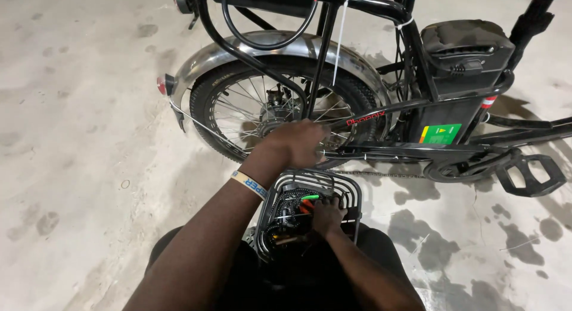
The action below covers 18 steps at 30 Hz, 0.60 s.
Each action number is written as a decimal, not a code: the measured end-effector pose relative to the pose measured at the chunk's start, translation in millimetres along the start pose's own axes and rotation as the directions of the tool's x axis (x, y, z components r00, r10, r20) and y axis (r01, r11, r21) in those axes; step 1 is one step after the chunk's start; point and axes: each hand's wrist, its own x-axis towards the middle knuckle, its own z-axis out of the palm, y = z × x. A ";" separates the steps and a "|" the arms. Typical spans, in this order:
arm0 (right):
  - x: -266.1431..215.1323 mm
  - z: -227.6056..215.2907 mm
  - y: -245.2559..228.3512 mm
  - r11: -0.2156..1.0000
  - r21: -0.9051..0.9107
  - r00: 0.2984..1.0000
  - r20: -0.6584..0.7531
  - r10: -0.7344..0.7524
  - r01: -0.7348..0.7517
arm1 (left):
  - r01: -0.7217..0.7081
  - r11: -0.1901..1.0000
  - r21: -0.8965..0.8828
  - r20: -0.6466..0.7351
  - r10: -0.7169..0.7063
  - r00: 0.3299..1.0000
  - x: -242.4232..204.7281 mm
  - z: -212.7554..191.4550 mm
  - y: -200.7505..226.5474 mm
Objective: The person organizes and secures wires on the rear rack of an electric bicycle using zip ties and pliers. They then place a black plastic cover over the components on the rack.
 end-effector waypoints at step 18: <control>8.8 95.0 2.8 0.877 -0.062 0.878 -0.008 -0.479 0.477 | -0.006 0.999 -0.052 0.086 0.010 0.996 -0.5 0.5 6.4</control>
